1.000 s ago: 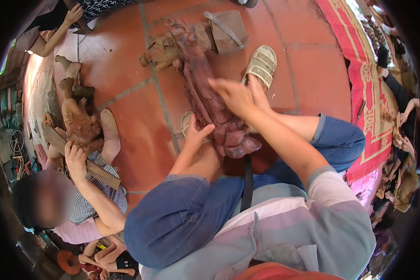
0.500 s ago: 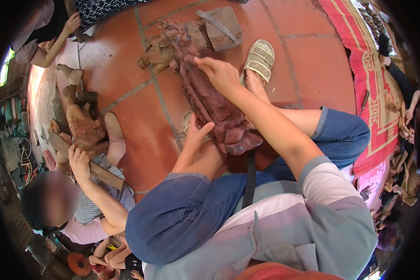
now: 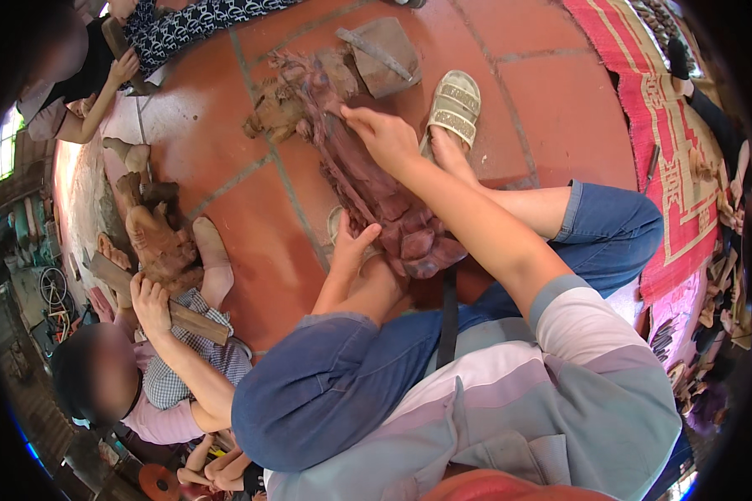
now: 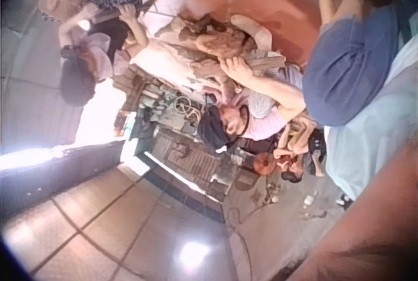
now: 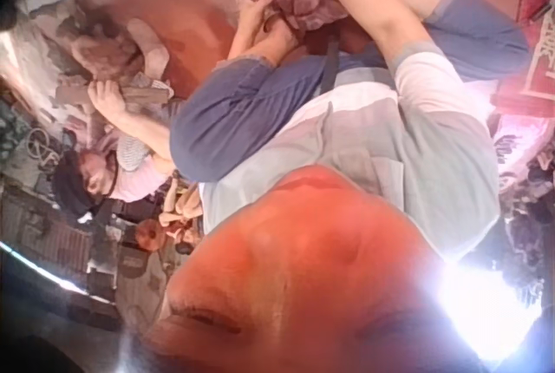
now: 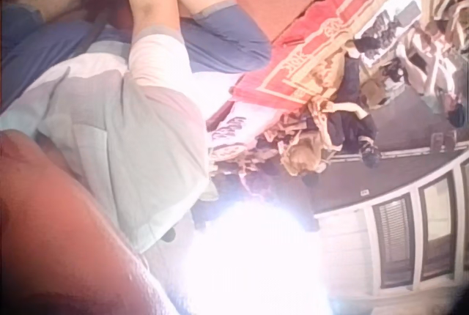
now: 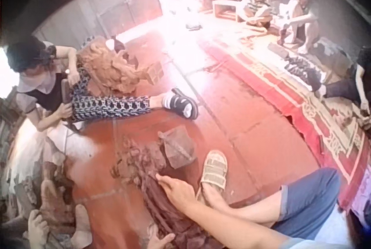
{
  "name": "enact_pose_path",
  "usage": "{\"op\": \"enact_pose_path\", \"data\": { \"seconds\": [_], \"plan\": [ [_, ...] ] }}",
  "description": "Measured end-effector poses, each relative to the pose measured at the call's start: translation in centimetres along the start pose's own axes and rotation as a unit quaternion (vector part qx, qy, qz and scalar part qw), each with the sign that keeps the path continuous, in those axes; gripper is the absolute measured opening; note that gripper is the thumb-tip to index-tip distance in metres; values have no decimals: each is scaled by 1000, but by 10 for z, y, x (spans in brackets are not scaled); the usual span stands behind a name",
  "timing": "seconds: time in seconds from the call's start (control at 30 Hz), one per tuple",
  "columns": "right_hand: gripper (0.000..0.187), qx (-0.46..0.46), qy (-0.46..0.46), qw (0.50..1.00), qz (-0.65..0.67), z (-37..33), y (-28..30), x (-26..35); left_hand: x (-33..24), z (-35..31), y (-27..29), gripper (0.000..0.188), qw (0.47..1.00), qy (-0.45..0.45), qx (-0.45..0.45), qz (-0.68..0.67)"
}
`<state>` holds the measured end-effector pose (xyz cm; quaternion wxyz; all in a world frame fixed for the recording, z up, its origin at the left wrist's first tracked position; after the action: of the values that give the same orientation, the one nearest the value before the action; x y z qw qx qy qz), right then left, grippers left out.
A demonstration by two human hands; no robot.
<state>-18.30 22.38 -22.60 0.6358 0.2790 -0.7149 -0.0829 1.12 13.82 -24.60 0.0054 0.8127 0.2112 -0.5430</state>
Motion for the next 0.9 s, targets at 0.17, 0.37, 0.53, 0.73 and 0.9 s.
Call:
{"op": "enact_pose_path", "data": {
  "seconds": [0.17, 0.37, 0.53, 0.73, 0.9],
  "plan": [
    [22, 44, 59, 996, 45, -60, 4, -42, 18, 3, 12, 90, 999, -11, -22, 29],
    [22, 5, -29, 999, 20, -2, -3, 10, 5, -1, 4, 96, 1000, 0, 4, -9],
    [23, 61, 17, 998, 20, -48, 4, -33, 7, 2, 3, 97, 1000, -7, 0, 20],
    [23, 13, 14, 1000, 5, -15, 0, -9, 11, -1, 7, 96, 999, 2, -23, 33],
    [23, 6, -31, 999, 15, -6, 5, 2, 6, 3, 6, 96, 999, -13, 22, 21]
  ]
}}
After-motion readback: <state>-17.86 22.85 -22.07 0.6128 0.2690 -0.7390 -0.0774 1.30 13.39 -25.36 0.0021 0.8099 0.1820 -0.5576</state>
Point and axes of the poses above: each hand's wrist, its own z-axis towards the middle knuckle, its own y-axis out of the back of the hand, x = y × z, the point moved 3 cm from there along z, towards the middle knuckle, and after that the axes turned 13 degrees about -y, right-handed, at the moved point
